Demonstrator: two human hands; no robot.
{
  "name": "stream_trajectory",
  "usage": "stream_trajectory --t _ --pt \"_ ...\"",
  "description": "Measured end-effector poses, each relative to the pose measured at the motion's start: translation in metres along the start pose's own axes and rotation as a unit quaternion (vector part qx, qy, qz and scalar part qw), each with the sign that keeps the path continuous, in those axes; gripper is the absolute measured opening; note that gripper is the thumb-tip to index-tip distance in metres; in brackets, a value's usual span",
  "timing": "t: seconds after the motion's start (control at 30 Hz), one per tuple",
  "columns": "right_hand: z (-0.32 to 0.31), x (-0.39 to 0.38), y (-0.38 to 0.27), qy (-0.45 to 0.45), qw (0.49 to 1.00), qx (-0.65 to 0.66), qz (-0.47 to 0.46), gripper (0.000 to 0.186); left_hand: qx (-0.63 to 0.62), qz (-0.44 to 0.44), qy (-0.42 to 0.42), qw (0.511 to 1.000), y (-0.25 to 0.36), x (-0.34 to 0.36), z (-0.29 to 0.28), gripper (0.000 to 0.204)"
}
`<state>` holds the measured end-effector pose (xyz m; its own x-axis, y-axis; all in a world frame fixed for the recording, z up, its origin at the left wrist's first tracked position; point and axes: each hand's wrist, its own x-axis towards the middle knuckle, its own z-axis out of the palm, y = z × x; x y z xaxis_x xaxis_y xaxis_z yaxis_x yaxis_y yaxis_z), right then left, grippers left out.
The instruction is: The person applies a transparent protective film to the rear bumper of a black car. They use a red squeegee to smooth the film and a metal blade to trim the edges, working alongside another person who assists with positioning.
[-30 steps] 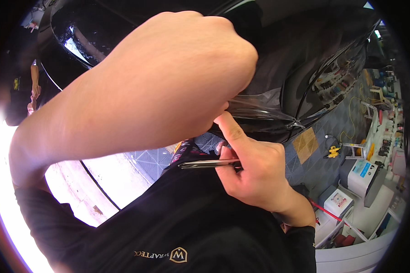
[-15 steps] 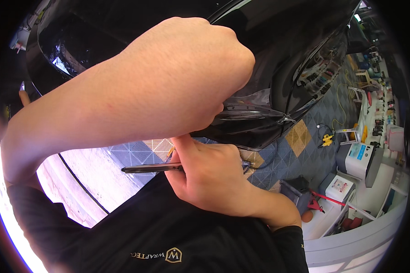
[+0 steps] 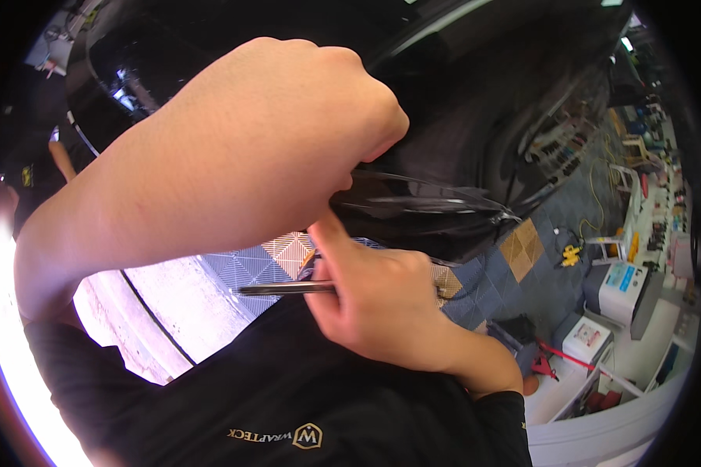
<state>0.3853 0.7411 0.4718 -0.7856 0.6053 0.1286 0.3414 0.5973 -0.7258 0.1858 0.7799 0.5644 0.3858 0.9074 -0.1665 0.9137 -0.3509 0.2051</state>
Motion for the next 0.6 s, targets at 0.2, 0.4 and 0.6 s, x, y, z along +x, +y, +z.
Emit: stream_trajectory --t 0.2,0.4,0.6 --pt "-0.035 -0.020 0.018 0.021 0.999 -0.026 0.006 0.067 0.000 -0.034 0.055 0.998 -0.014 -0.035 0.001 0.027" --pt "-0.039 -0.022 0.017 0.020 0.999 0.012 0.029 0.065 -0.041 -0.069 0.097 0.992 -0.039 -0.057 0.001 0.028" --pt "-0.014 0.007 -0.001 0.019 1.000 0.021 -0.006 0.066 -0.099 -0.019 0.125 0.987 -0.046 -0.055 0.013 0.030"
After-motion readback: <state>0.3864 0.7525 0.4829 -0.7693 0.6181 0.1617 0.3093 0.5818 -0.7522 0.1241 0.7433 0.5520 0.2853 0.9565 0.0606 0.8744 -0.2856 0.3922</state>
